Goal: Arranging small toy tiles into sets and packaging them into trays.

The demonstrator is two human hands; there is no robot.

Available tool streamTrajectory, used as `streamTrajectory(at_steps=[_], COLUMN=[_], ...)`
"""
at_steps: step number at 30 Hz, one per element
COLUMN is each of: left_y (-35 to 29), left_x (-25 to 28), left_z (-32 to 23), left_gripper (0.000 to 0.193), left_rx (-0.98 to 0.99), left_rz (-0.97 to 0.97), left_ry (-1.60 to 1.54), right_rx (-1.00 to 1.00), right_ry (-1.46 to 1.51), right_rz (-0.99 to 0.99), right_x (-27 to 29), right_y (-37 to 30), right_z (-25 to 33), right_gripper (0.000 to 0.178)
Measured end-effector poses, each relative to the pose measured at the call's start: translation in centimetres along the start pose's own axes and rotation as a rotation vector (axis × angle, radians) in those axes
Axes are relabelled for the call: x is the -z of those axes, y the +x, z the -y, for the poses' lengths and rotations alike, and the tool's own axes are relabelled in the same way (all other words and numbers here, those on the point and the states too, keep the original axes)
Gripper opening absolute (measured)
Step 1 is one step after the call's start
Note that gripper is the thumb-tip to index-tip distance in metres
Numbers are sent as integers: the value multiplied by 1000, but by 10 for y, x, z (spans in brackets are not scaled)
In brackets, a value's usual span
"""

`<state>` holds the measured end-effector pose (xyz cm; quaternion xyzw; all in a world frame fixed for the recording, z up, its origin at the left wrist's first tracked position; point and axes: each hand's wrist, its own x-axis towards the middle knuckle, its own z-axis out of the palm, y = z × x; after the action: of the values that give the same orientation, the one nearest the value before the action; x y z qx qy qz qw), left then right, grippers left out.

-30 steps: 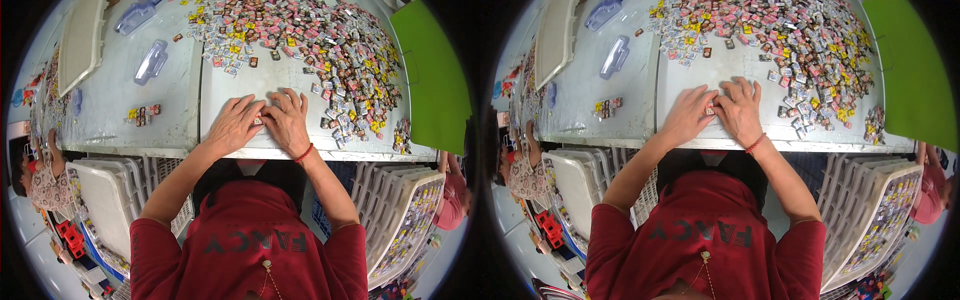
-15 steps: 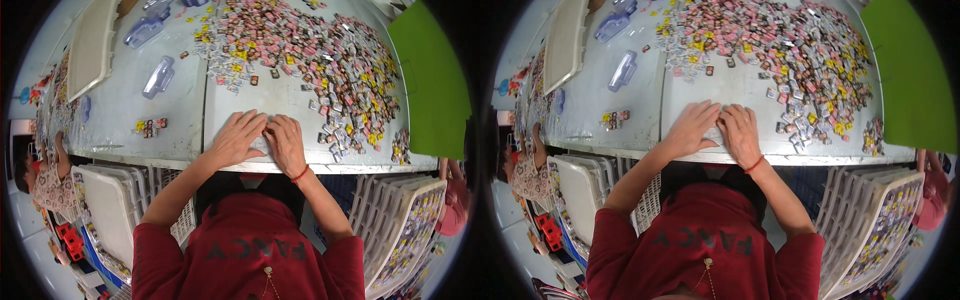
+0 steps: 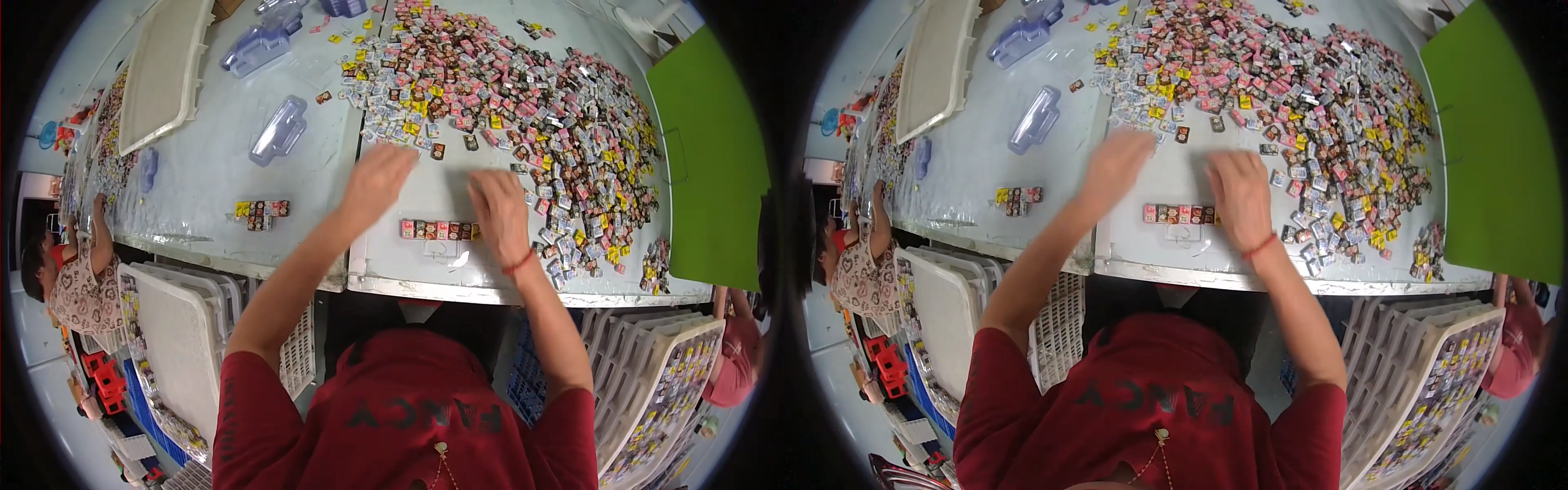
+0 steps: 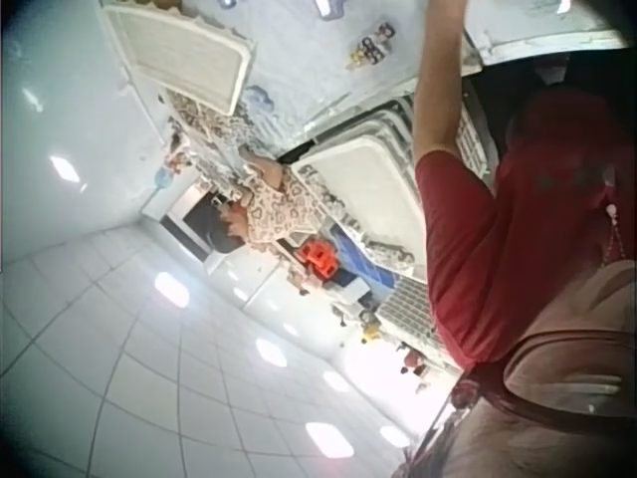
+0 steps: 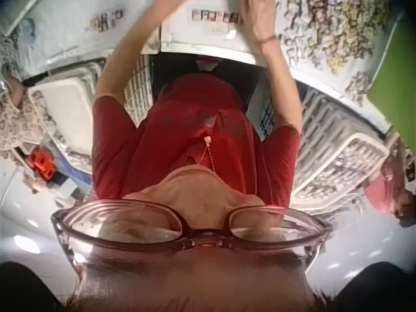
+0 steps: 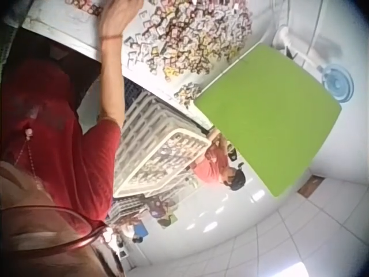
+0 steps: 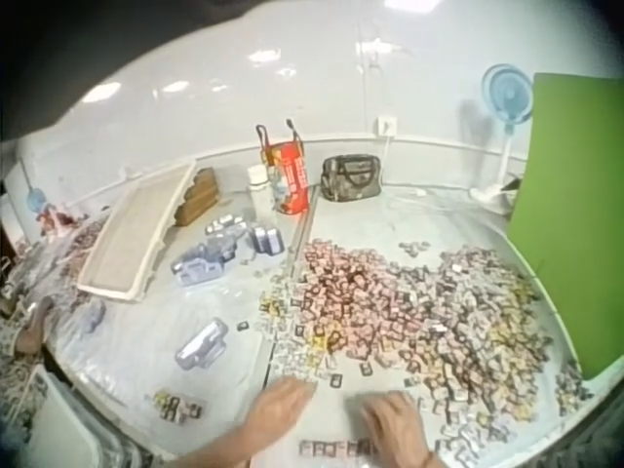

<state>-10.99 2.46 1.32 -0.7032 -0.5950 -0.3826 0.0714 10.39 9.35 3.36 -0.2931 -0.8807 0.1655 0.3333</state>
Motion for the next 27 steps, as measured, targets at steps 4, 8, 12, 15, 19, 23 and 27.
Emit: streamTrajectory(at_steps=[4, 8, 12, 15, 19, 23, 27], left_y=[43, 53, 51, 45, 44, 45, 50], left_x=[-22, -35, -33, -32, -29, -32, -28], left_z=[34, 33, 27, 29, 36, 43, 40], left_gripper=[8, 20, 20, 31, 31, 31, 31], left_rx=[110, 165, 123, 165, 111, 90, 166], left_rz=[38, 105, 68, 51, 106, 13, 100], left_ry=[150, 308, 349, 316, 236, 146, 77], right_rx=[87, -17, -80, -94, -168, -98, -45], right_ry=[-5, -300, -469, -516, -387, -502, -482], right_rz=[-39, 64, 114, 128, 127, 196, 255], right_x=[-52, -81, -76, -71, -56, -45, -36], right_y=[65, 84, 84, 82, 73, 59, 55], right_z=[-26, -23, -14, -13, -30, -42, -51], right_gripper=[12, 12, 13, 13, 16, 23, 26])
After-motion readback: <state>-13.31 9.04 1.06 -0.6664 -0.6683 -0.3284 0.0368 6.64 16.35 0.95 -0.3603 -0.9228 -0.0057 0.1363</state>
